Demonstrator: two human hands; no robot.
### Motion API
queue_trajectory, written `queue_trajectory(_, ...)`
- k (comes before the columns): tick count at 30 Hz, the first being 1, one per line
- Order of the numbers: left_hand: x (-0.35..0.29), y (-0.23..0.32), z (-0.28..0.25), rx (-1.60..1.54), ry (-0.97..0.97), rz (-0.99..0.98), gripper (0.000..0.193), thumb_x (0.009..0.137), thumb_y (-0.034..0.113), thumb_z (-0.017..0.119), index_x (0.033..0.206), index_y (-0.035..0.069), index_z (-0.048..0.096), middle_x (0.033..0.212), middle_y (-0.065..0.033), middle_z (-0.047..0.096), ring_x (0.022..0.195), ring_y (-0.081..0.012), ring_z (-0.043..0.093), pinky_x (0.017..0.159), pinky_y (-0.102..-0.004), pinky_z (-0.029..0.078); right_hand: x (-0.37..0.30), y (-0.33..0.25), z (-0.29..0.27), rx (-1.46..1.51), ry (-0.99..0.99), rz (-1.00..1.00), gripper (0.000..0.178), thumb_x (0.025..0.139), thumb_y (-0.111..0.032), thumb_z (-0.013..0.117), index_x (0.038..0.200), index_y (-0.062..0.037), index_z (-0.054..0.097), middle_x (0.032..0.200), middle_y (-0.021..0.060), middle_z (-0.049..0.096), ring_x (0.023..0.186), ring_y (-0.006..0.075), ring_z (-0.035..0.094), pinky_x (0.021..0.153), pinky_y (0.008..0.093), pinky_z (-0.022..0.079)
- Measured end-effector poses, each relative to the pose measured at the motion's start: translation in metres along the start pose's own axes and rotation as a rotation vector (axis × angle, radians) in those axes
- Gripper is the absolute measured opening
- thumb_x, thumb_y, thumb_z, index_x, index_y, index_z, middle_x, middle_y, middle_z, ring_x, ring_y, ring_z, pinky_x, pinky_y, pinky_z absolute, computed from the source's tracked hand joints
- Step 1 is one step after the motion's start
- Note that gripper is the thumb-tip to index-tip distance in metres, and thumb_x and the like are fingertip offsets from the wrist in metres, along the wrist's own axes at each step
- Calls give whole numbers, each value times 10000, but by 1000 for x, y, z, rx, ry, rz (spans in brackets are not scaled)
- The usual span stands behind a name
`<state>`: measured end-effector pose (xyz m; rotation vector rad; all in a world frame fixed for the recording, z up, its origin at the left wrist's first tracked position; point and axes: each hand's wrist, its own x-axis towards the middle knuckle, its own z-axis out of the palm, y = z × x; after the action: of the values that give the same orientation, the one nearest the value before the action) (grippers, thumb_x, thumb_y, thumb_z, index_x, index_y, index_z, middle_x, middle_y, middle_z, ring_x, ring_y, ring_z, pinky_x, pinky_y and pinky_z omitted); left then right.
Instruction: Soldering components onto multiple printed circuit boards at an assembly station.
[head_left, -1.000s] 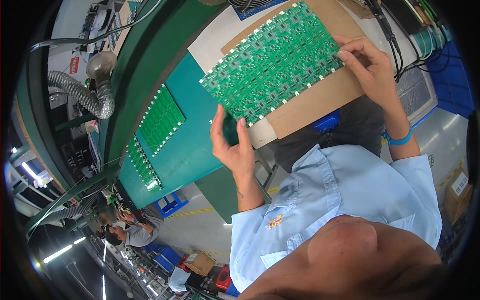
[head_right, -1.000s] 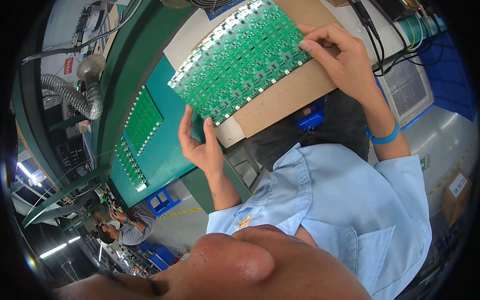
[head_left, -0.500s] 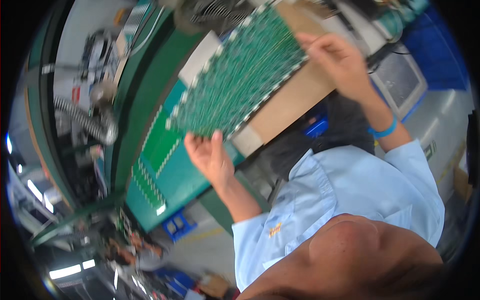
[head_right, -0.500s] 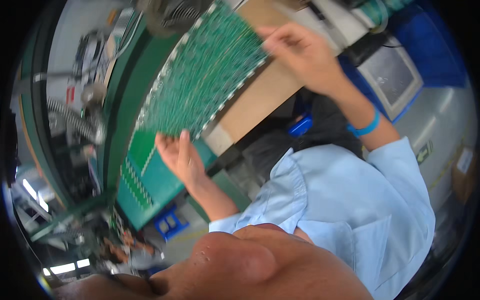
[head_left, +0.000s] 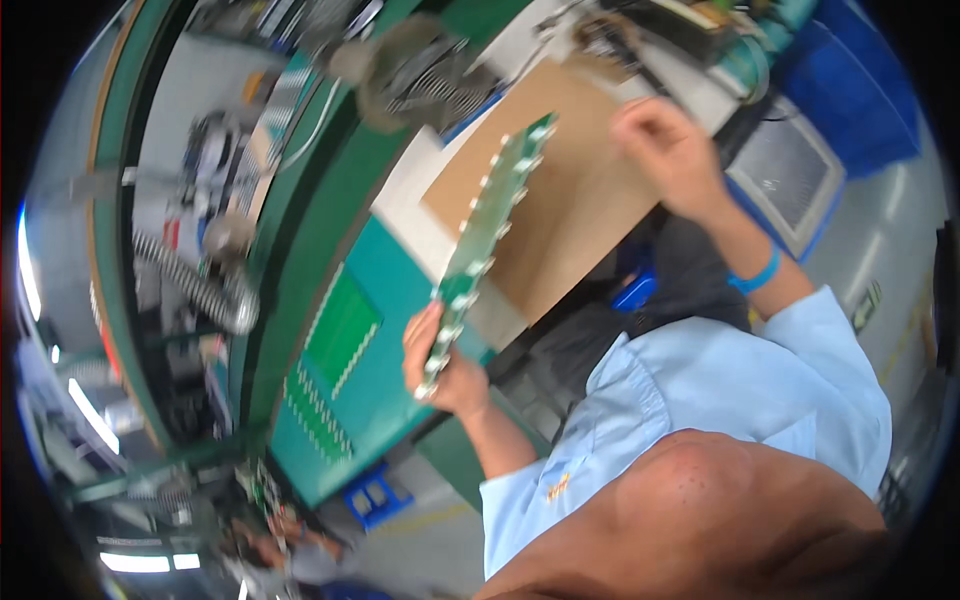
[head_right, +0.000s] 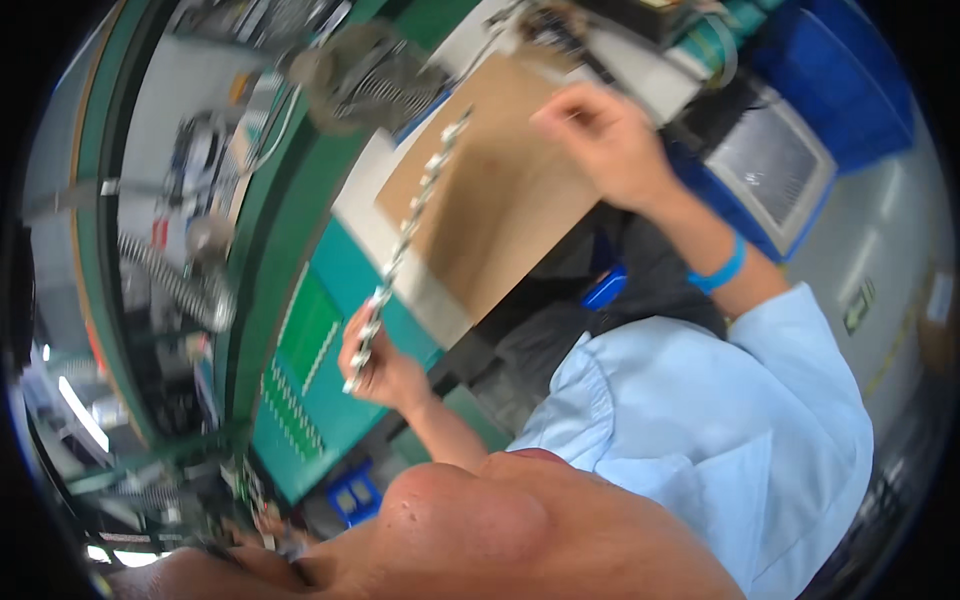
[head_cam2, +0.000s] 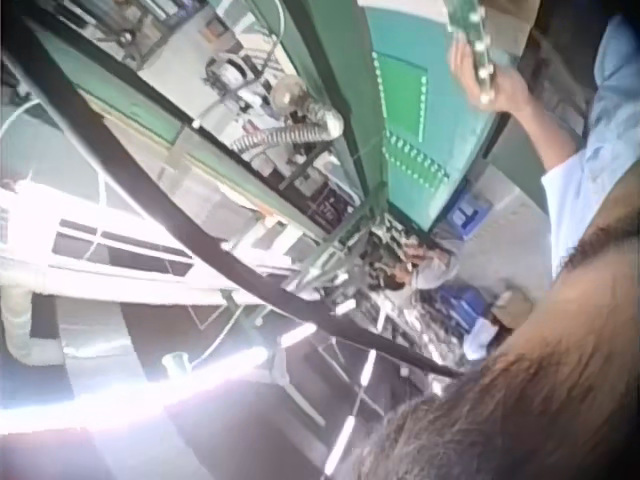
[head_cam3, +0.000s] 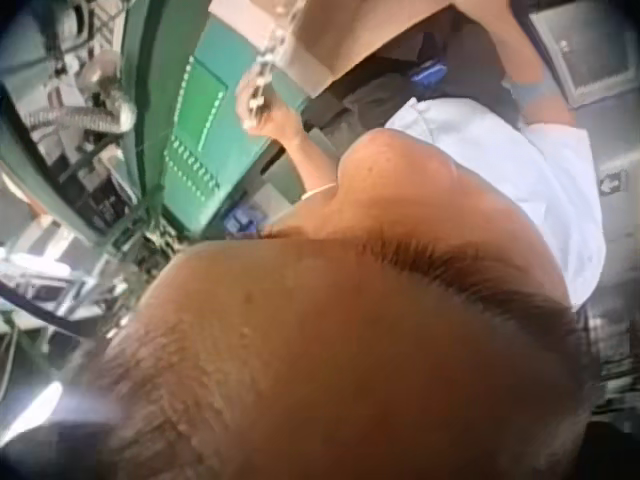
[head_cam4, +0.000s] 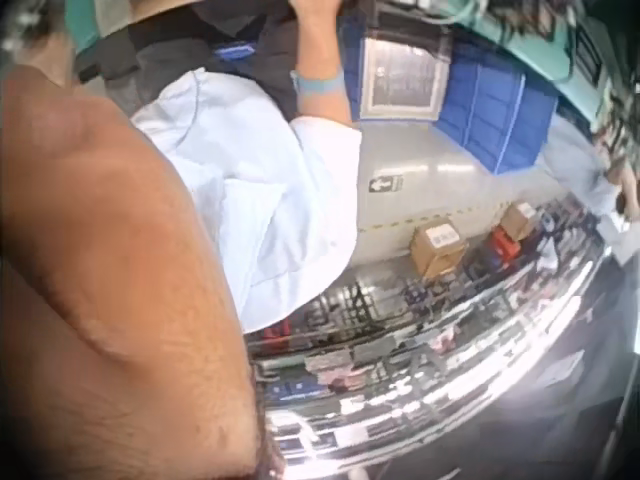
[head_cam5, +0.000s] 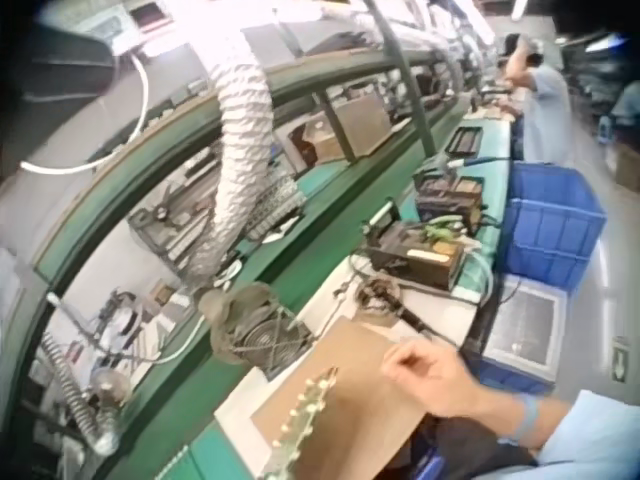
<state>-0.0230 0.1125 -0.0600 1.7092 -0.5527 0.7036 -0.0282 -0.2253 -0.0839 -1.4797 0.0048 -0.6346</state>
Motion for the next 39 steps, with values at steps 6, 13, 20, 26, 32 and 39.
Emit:
queue_trajectory(6, -4, 7, 0, 307, -82, 179, 117, 879, 24, 739, 987, 68, 740, 1050, -98, 812, 1048, -265, 742, 1051, -441, 487, -4, -2, -11, 174, -93, 80, 99, 1018, -27, 692, 1111, 5, 681, 1007, 40, 663, 863, 94, 583, 793, 211, 491)
queue_trajectory(13, -8, 19, 4, 587, -213, 356, 125, 881, 103, 757, 1004, 100, 777, 1081, -51, 805, 1072, -228, 737, 1059, -422, 474, -13, -15, -4, 89, -221, 147, 121, 1008, -26, 706, 1118, 24, 709, 982, 48, 674, 829, 100, 588, 765, 209, 497)
queue_trajectory(20, -15, 12, 14, 609, -292, 374, 153, 882, 106, 760, 1027, 143, 795, 1128, 7, 793, 1099, -194, 726, 1064, -402, 462, -13, -30, 10, 36, -262, 126, 152, 1002, -19, 708, 1140, 45, 723, 1040, 79, 720, 874, 118, 633, 793, 219, 518)
queue_trajectory(26, -23, 12, 20, 626, -325, 342, 171, 876, 104, 769, 1034, 160, 799, 1125, 20, 793, 1101, -183, 724, 1078, -394, 445, -16, -30, 5, -98, -355, 101, 166, 995, 6, 688, 1154, 46, 718, 1078, 70, 730, 876, 108, 642, 802, 206, 515)
queue_trajectory(32, -36, 9, 20, 624, -332, 314, 184, 870, 98, 779, 1039, 167, 804, 1130, 22, 793, 1103, -180, 725, 1096, -406, 429, -16, -29, 8, -225, -418, 65, 134, 992, 2, 677, 1109, 39, 730, 957, 21, 710, 765, 85, 575, 711, 202, 478)
queue_trajectory(39, -48, -2, 25, 585, -300, 276, 185, 856, 83, 795, 1020, 167, 809, 1120, 26, 796, 1104, -180, 726, 1101, -421, 428, -13, -26, 13, -332, -537, 109, 96, 989, 2, 676, 1058, 33, 736, 941, 34, 695, 748, 105, 542, 665, 222, 439)
